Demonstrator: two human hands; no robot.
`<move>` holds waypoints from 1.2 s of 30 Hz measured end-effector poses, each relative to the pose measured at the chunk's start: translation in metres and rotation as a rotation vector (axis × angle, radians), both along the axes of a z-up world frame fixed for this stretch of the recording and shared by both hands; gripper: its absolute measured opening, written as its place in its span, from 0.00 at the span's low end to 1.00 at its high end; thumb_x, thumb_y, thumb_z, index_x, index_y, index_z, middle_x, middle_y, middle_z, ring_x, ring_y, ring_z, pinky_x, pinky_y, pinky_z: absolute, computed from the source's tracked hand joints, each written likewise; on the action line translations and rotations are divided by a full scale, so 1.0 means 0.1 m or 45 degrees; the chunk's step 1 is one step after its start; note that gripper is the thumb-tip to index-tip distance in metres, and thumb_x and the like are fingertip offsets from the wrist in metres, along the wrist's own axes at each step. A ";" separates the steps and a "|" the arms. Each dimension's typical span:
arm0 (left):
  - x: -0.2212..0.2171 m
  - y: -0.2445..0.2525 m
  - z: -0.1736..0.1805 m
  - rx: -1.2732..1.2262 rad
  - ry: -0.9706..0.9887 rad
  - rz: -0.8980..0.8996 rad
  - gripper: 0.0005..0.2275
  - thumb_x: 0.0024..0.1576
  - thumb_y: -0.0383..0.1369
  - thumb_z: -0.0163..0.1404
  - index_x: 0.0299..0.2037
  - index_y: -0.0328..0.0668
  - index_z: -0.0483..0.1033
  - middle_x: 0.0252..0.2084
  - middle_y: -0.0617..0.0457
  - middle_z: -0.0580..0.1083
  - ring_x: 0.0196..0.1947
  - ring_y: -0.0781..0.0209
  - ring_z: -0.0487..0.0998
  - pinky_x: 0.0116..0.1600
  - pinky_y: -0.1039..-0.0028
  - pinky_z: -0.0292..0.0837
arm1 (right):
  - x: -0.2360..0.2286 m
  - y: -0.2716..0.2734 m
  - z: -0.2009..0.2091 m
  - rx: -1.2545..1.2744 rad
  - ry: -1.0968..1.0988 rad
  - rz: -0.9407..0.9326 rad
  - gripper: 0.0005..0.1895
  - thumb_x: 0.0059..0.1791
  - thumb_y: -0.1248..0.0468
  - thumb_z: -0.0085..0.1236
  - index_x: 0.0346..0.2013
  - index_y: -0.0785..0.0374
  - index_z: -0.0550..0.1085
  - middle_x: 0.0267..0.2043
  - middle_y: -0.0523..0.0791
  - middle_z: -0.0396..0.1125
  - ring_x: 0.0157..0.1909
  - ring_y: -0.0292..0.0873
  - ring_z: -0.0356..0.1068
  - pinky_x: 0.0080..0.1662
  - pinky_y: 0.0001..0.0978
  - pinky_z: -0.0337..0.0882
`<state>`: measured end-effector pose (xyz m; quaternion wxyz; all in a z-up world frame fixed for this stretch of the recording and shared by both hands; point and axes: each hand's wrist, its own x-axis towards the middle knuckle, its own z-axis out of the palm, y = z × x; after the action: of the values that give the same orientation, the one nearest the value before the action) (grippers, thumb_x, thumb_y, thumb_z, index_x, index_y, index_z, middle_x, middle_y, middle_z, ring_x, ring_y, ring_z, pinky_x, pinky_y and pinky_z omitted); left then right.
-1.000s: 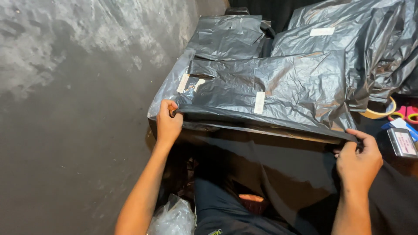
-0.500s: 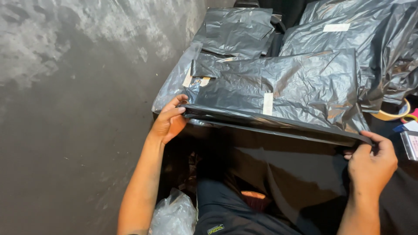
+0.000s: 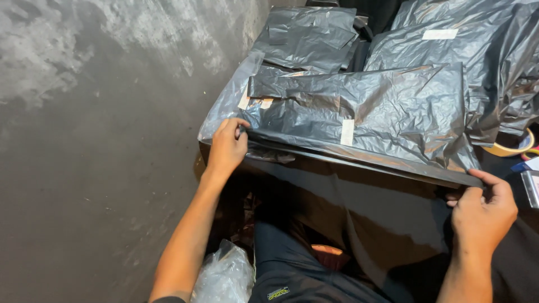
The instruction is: Packing garments into plastic shipping bags and organizing them for shipment
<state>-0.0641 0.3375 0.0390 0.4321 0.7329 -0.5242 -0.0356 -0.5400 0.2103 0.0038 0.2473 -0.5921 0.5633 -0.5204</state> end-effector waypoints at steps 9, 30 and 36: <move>-0.04 -0.38 -0.09 -0.086 0.101 0.236 0.02 0.55 0.29 0.45 0.32 0.48 0.65 0.27 0.56 0.69 0.30 0.53 0.68 0.38 0.63 0.63 | -0.02 0.02 0.02 -0.021 -0.026 0.014 0.20 0.53 0.76 0.38 0.56 0.66 0.74 0.43 0.53 0.70 0.31 0.44 0.73 0.34 0.26 0.71; -0.14 -0.44 -0.10 0.163 -0.332 0.366 0.05 0.57 0.34 0.46 0.37 0.51 0.61 0.30 0.51 0.74 0.28 0.35 0.75 0.32 0.50 0.64 | -0.06 0.00 -0.11 -0.316 0.109 0.038 0.12 0.59 0.77 0.46 0.57 0.71 0.63 0.46 0.59 0.66 0.42 0.54 0.71 0.47 0.41 0.70; -0.17 -0.42 0.07 0.115 -0.093 0.305 0.11 0.54 0.33 0.43 0.47 0.52 0.63 0.31 0.55 0.72 0.35 0.39 0.75 0.41 0.49 0.66 | -0.08 -0.08 -0.10 -0.247 -0.144 -0.022 0.17 0.56 0.79 0.38 0.59 0.67 0.62 0.42 0.59 0.66 0.31 0.47 0.69 0.34 0.33 0.71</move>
<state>-0.0815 0.2951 0.0458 0.3805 0.8099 -0.4460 0.0194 -0.5484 0.2027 -0.0066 0.2156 -0.5780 0.5008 -0.6071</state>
